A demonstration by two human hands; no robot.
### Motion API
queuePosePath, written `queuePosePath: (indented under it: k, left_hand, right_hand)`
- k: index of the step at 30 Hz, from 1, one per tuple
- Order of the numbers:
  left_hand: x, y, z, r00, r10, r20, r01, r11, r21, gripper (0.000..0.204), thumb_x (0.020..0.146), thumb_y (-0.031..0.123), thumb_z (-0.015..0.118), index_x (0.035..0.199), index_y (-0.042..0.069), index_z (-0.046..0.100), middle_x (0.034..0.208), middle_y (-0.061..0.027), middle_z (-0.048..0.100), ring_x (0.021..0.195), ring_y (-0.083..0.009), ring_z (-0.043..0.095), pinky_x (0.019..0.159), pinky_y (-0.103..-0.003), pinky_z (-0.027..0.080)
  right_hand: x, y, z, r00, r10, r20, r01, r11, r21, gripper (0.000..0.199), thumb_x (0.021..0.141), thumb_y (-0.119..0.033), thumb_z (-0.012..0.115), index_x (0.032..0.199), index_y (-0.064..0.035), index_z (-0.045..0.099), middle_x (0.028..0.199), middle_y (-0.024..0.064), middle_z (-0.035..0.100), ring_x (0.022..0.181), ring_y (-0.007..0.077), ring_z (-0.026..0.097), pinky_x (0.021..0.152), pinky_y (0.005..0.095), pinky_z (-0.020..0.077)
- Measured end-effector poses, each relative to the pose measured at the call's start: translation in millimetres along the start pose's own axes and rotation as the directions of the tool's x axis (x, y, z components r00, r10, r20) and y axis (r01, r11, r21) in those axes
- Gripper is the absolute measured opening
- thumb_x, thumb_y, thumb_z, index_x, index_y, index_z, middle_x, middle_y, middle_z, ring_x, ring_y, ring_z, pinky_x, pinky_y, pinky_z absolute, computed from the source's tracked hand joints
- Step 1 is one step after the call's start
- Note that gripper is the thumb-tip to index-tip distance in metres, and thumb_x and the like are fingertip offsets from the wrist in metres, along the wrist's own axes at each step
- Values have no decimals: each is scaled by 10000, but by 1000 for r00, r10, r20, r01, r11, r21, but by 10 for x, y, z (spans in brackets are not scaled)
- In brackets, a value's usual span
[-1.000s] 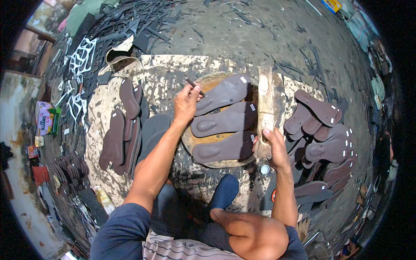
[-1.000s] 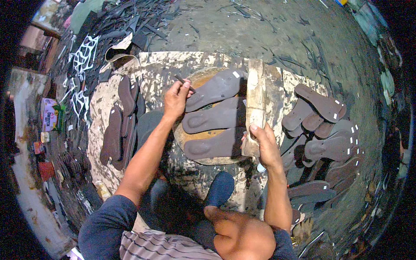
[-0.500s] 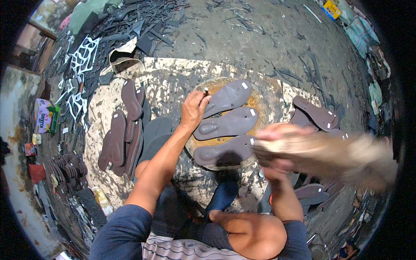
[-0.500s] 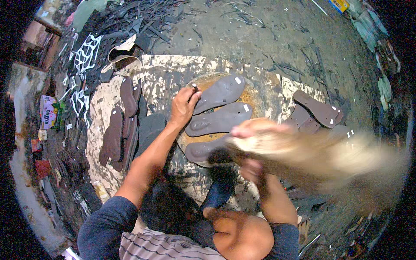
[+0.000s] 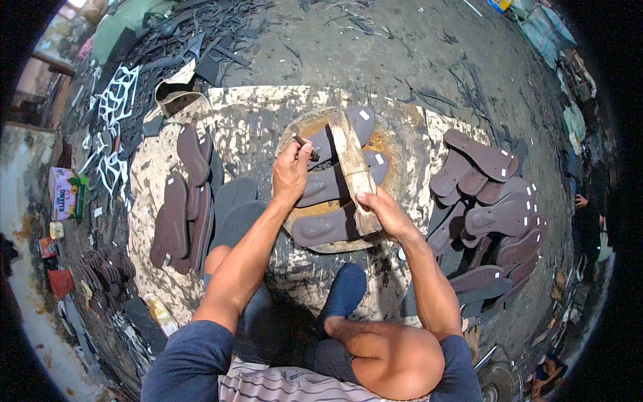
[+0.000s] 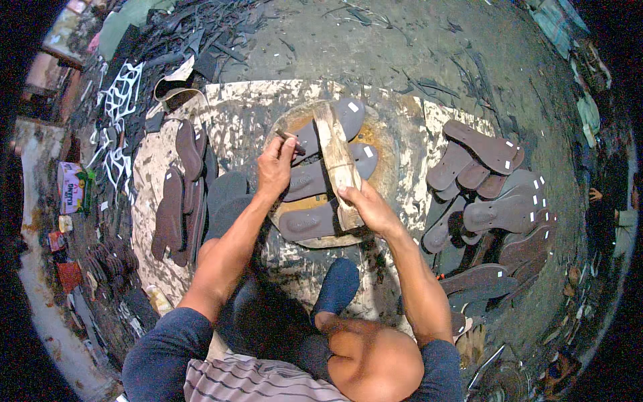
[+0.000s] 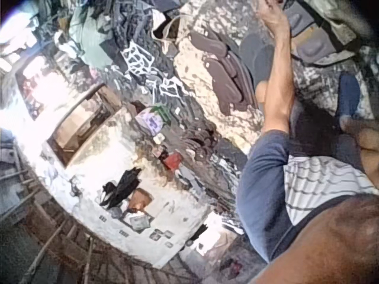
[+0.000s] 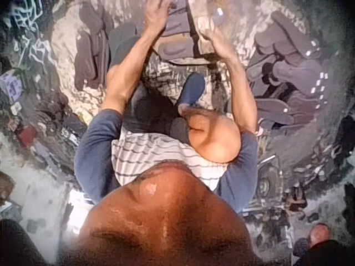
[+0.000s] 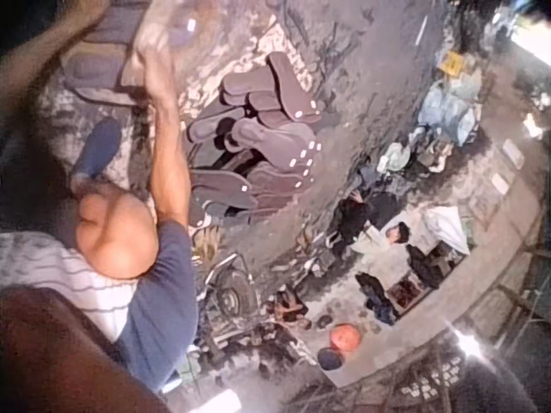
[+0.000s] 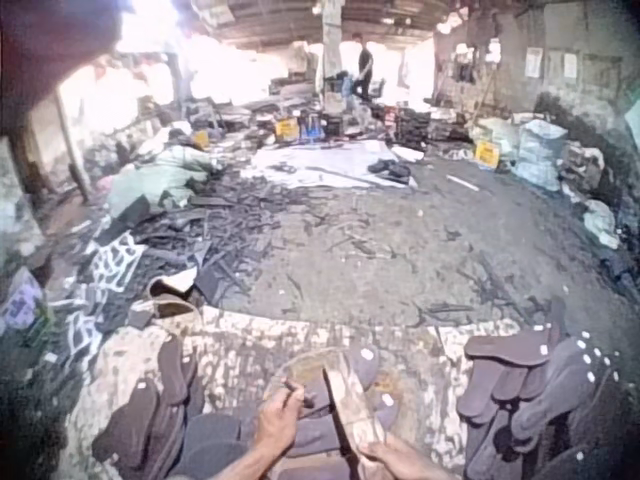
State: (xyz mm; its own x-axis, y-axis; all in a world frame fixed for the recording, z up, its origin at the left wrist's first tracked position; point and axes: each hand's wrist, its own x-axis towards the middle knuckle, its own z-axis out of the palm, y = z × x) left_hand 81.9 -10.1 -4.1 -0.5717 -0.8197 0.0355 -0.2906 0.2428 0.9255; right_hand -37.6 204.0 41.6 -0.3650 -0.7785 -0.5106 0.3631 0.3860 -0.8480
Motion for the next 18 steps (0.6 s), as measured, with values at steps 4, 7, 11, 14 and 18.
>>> queuePosePath:
  k: [4,7,11,14,18]
  left_hand:
    - [5,76,4,997,-58,55,60,998,-36,256,1039,276,617,1068,35,698,845,-71,716,759,-128,672,698,-318,531]
    - [-3,27,-81,995,97,33,-101,986,131,245,1023,266,633,1065,32,692,875,-112,723,790,-200,703,721,-349,535]
    - [-26,101,-150,982,186,29,-188,973,132,210,986,232,671,1043,31,698,942,-149,714,889,-299,704,781,-380,532]
    - [-9,-5,-6,911,408,60,-412,893,180,185,949,178,706,1052,26,696,951,-148,702,905,-330,680,807,-405,525]
    - [-14,-214,-45,857,468,215,-516,780,354,218,891,90,709,1094,12,687,1039,-182,678,987,-393,633,859,-452,519]
  right_hand:
    - [-266,-295,-19,1000,9,-14,-7,994,112,417,995,-316,611,1271,-10,543,969,84,667,816,160,667,717,315,555]
    - [-645,-1062,97,993,-112,-41,115,987,109,414,990,-282,609,1279,4,530,955,89,667,777,161,668,702,309,552]
    - [-1223,-1646,428,799,-498,-336,525,851,-12,459,952,-282,621,1287,6,497,968,119,668,801,206,663,748,369,559]
    - [-672,-601,399,630,-740,-236,765,643,25,480,956,-322,647,1294,-19,491,1022,153,682,885,260,678,818,432,561]
    - [-300,-165,148,978,-206,29,201,897,-394,423,985,-292,643,1286,-9,551,1163,92,657,1036,198,633,916,346,510]
